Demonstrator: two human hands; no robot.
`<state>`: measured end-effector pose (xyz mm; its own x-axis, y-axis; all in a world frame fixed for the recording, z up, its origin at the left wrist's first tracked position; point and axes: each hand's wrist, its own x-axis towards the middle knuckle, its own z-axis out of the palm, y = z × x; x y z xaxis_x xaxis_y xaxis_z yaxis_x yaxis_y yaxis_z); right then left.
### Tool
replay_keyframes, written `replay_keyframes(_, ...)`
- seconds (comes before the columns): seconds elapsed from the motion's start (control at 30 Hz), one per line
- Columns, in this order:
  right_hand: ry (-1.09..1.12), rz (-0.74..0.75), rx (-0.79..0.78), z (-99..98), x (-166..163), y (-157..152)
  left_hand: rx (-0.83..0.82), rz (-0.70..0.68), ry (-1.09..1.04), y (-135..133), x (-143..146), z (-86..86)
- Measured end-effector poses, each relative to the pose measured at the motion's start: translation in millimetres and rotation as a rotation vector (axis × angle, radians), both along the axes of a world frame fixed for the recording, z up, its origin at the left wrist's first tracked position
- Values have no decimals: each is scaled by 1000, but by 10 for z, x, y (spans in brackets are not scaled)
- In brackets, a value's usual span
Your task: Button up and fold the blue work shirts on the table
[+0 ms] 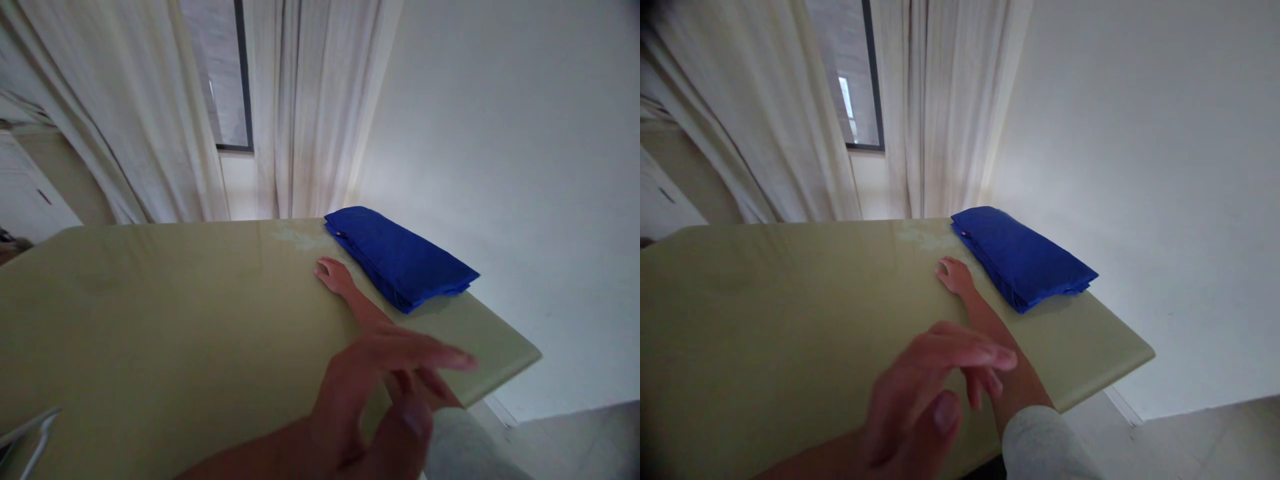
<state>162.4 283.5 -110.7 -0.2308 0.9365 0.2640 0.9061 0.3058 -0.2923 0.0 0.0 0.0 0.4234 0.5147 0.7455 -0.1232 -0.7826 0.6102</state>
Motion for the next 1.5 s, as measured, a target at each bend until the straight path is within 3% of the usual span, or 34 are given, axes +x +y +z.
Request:
replay_keyframes(0.1,-22,-43,15,23,-4,-9,288,0,-157,446,427,-428)
replay_keyframes(0.17,-73,-112,33,42,-26,-36,408,5,-88,634,579,-794)
replay_keyframes(0.23,-151,-176,52,72,-49,-69,425,-16,73,722,616,-1088)
replay_keyframes(0.3,-250,-176,58,138,-31,-92,351,-28,253,745,588,-1242)
replay_keyframes(0.4,-389,-152,116,354,179,-79,219,-30,461,740,542,-1244)
replay_keyframes(0.5,-446,-335,201,653,622,-36,159,-31,559,745,545,-1154)
replay_keyframes(0.57,-466,-453,89,814,945,-21,134,-28,594,757,560,-1118)
replay_keyframes(0.67,-477,-503,-99,913,1259,-40,97,-19,614,779,572,-1115)
replay_keyframes(0.9,-560,-491,-89,801,1179,-100,72,-6,630,795,555,-1110)
replay_keyframes(1.03,-586,-481,-57,947,1107,-60,42,3,650,793,571,-1047)
replay_keyframes(1.13,-588,-467,-6,1271,922,64,41,5,625,794,582,-1025)
replay_keyframes(1.23,-448,-426,56,1789,465,280,51,31,656,801,574,-1050)
replay_keyframes(1.33,-163,-126,266,2501,-164,557,63,53,704,814,562,-1103)
replay_keyframes(1.43,338,141,556,3330,-713,872,54,46,748,826,559,-1144)
replay_keyframes(1.5,597,340,665,3821,-941,1077,38,42,773,828,560,-1151)
